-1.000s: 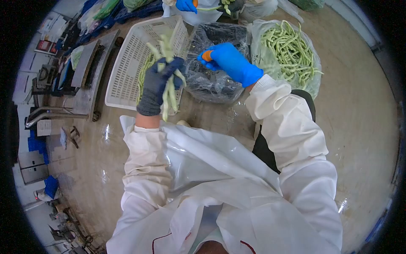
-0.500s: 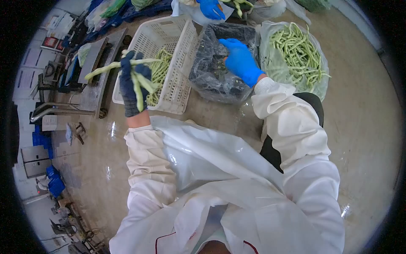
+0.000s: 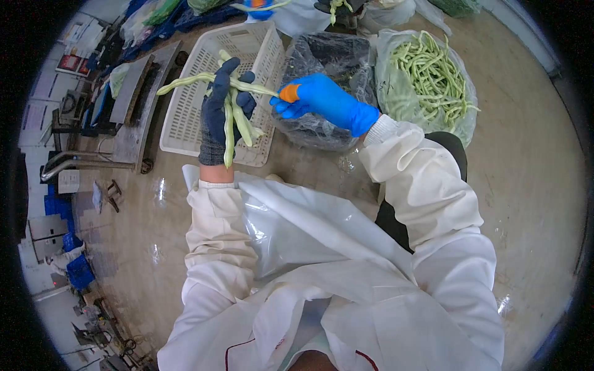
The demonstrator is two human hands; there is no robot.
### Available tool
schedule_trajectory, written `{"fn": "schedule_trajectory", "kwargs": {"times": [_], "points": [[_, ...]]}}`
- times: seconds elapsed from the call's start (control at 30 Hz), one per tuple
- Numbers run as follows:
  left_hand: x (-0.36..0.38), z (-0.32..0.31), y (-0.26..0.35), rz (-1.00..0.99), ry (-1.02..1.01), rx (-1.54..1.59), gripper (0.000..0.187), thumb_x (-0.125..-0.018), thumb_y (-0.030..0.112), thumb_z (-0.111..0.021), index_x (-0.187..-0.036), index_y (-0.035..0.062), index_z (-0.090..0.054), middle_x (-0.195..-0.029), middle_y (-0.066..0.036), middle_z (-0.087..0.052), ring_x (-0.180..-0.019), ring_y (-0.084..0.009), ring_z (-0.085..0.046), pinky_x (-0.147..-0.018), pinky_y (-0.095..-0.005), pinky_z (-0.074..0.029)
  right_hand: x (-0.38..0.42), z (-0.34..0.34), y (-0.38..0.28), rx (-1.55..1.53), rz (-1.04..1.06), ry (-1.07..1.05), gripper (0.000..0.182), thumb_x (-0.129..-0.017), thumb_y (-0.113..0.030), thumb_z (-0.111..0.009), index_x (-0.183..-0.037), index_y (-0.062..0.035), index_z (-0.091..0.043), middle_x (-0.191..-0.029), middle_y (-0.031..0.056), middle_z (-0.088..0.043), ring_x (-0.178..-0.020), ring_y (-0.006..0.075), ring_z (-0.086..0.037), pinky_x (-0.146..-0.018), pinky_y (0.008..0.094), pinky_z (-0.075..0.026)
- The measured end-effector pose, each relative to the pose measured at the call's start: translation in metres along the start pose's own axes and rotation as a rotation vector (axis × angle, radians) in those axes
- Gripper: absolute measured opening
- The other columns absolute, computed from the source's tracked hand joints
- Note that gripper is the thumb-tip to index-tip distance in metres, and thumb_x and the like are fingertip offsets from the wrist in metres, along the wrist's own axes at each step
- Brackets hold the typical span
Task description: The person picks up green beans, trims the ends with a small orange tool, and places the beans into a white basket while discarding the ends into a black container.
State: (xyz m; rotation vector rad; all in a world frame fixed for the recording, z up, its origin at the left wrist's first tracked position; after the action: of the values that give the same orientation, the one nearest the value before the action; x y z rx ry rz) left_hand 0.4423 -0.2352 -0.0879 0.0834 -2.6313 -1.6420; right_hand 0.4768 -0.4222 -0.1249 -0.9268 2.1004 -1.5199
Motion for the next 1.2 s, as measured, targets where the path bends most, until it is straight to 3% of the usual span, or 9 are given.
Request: {"fn": "schedule_trajectory", "kwargs": {"times": [0.2,0.4,0.5,0.63,0.7,0.8,0.97,1.1,1.2], "points": [[-0.001,-0.006,-0.012,0.009,0.12,-0.192,0.036,-0.09,0.021,-0.06,-0.121,0.0035,-0.056,-0.083,-0.01,-0.063,-0.06,-0.0119,-0.059,-0.051,-0.0239,-0.048,0.009,-0.012,-0.007,0.885,0.136,0.093,0.023,-0.081,-0.012,-0.056,-0.099,0.0001,-0.065,-0.086,0.0119,-0.065,-0.071,0.0209,-0.062,-0.065,0.0356,-0.049],[0.007,0.001,-0.018,0.299,-0.06,-0.365,0.028,-0.086,0.014,-0.064,-0.113,0.0051,-0.062,-0.076,-0.004,-0.062,-0.056,-0.0119,-0.059,-0.049,-0.0254,-0.05,0.02,-0.035,0.003,1.51,0.701,-0.185,0.016,-0.076,-0.011,-0.06,-0.091,-0.0046,-0.061,-0.085,0.0145,-0.061,-0.08,0.0357,-0.059,-0.067,0.0411,-0.047],[0.019,-0.006,-0.024,0.393,-0.216,-0.438,0.032,-0.086,0.015,-0.064,-0.116,0.004,-0.061,-0.074,-0.004,-0.061,-0.054,-0.011,-0.056,-0.049,-0.0242,-0.047,0.009,0.005,-0.026,1.604,0.775,0.18,0.003,-0.073,-0.01,-0.06,-0.075,-0.0078,-0.059,-0.076,0.0147,-0.058,-0.077,0.034,-0.058,-0.067,0.043,-0.046],[0.034,-0.02,-0.021,0.473,-0.378,-0.471,0.036,-0.086,0.014,-0.064,-0.12,0.0028,-0.059,-0.074,-0.003,-0.06,-0.055,-0.0093,-0.054,-0.049,-0.0223,-0.044,0.028,0.07,-0.08,1.347,0.847,0.8,0.019,-0.079,-0.009,-0.061,-0.097,-0.0062,-0.066,-0.09,0.0163,-0.065,-0.084,0.033,-0.063,-0.073,0.0379,-0.049],[0.033,-0.015,-0.022,0.471,-0.351,-0.51,0.036,-0.085,0.012,-0.064,-0.12,0.0016,-0.059,-0.072,-0.003,-0.059,-0.054,-0.0094,-0.052,-0.047,-0.0228,-0.042,0.046,0.104,-0.1,1.192,0.706,0.979,0.022,-0.087,-0.013,-0.062,-0.107,-0.0044,-0.066,-0.095,0.0117,-0.068,-0.083,0.0205,-0.064,-0.077,0.0311,-0.048],[0.02,0.012,-0.031,0.492,-0.247,-0.582,0.034,-0.085,0.011,-0.064,-0.117,0.001,-0.06,-0.07,-0.004,-0.059,-0.051,-0.0107,-0.052,-0.045,-0.0235,-0.042,0.07,0.115,-0.128,0.806,0.813,1.137,0.021,-0.087,-0.012,-0.06,-0.103,-0.0001,-0.065,-0.091,0.009,-0.068,-0.082,0.0176,-0.061,-0.077,0.0307,-0.048],[0.001,0.05,-0.029,0.327,0.103,-0.721,0.022,-0.083,0.01,-0.067,-0.1,-0.0016,-0.061,-0.064,-0.006,-0.057,-0.043,-0.0163,-0.054,-0.041,-0.0285,-0.045,0.09,0.129,-0.135,0.273,0.968,1.176,0.027,-0.088,-0.014,-0.062,-0.112,-0.0038,-0.067,-0.099,0.0016,-0.068,-0.083,0.0115,-0.061,-0.078,0.0246,-0.046],[-0.023,0.102,-0.001,0.099,0.413,-0.914,0.043,-0.078,0.012,-0.069,-0.116,-0.0022,-0.056,-0.078,-0.014,-0.065,-0.055,-0.0266,-0.064,-0.05,-0.036,-0.051,0.048,0.138,-0.097,0.975,0.513,0.852,0.032,-0.081,-0.018,-0.065,-0.112,-0.0087,-0.066,-0.096,0.018,-0.067,-0.092,0.0306,-0.065,-0.081,0.0362,-0.05],[-0.031,0.134,0.027,-0.493,0.73,-1.682,0.053,-0.074,0.012,-0.068,-0.121,-0.0039,-0.051,-0.092,-0.025,-0.066,-0.075,-0.0362,-0.066,-0.069,-0.0421,-0.052,0.021,0.13,-0.046,1.284,0.472,0.812,0.03,-0.08,-0.018,-0.066,-0.107,-0.0063,-0.067,-0.1,0.0164,-0.065,-0.09,0.0364,-0.063,-0.079,0.041,-0.049]]}}
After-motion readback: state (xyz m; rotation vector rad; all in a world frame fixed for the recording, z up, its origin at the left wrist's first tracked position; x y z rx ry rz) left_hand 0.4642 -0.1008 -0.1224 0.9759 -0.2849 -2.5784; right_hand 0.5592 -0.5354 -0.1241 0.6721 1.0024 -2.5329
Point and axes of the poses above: each hand's wrist, its own x-axis away from the middle knuckle, its own z-axis out of the back of the hand, y = z × x, the point moved 4 cm from there along -x, towards the middle knuckle
